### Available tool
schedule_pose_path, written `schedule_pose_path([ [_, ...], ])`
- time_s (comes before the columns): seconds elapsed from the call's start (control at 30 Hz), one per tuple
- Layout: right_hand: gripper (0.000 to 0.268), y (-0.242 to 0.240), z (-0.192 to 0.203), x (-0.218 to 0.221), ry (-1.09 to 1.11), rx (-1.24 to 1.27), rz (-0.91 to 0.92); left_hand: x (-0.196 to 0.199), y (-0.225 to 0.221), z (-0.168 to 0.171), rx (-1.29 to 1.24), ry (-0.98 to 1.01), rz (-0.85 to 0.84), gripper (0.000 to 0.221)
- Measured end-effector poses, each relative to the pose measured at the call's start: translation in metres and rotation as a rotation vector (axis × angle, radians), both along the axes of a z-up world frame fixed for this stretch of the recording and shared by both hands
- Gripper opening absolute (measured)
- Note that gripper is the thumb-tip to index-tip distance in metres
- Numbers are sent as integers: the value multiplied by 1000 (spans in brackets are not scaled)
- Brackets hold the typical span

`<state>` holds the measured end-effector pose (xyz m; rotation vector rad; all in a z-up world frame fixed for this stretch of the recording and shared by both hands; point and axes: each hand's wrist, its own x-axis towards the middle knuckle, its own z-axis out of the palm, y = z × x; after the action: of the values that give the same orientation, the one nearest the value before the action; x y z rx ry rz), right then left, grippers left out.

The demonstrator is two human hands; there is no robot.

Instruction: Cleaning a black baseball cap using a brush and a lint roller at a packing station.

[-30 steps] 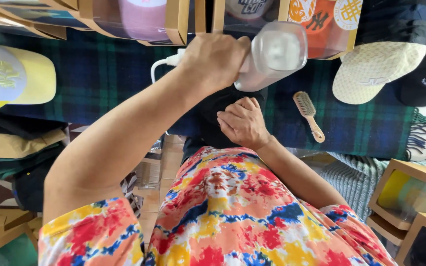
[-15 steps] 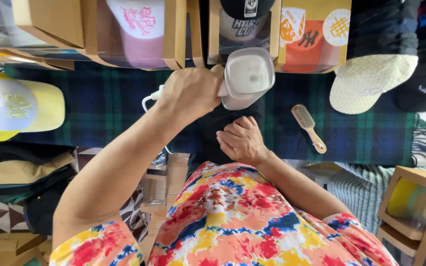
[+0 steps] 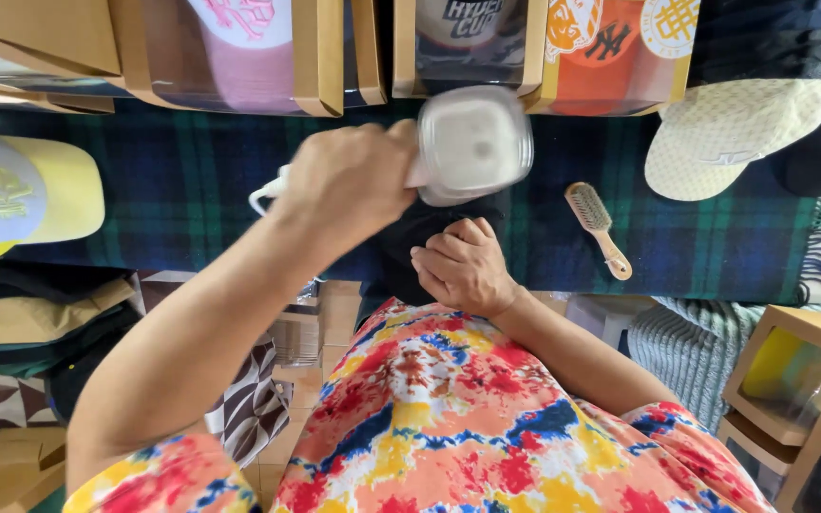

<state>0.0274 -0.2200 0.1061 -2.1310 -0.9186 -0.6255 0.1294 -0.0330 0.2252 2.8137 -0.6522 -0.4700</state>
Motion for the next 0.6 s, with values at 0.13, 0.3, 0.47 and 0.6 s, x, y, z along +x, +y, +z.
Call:
schedule_pose_path([
  [0.13,13,-4,2,3,26,26,32,4,-51,5,-140,-153,-39,19],
  [0.3,14,-8,-1,0,81,-21,42,4,-54,5,-105,-158,-95,17],
  [0.47,14,-5,6,-1,48,-41,8,4,-1,-2,15,-21,-45,30],
  [0.6,12,-8,2,1,20,-40,37,-20,54,-6,62,141,132,52],
])
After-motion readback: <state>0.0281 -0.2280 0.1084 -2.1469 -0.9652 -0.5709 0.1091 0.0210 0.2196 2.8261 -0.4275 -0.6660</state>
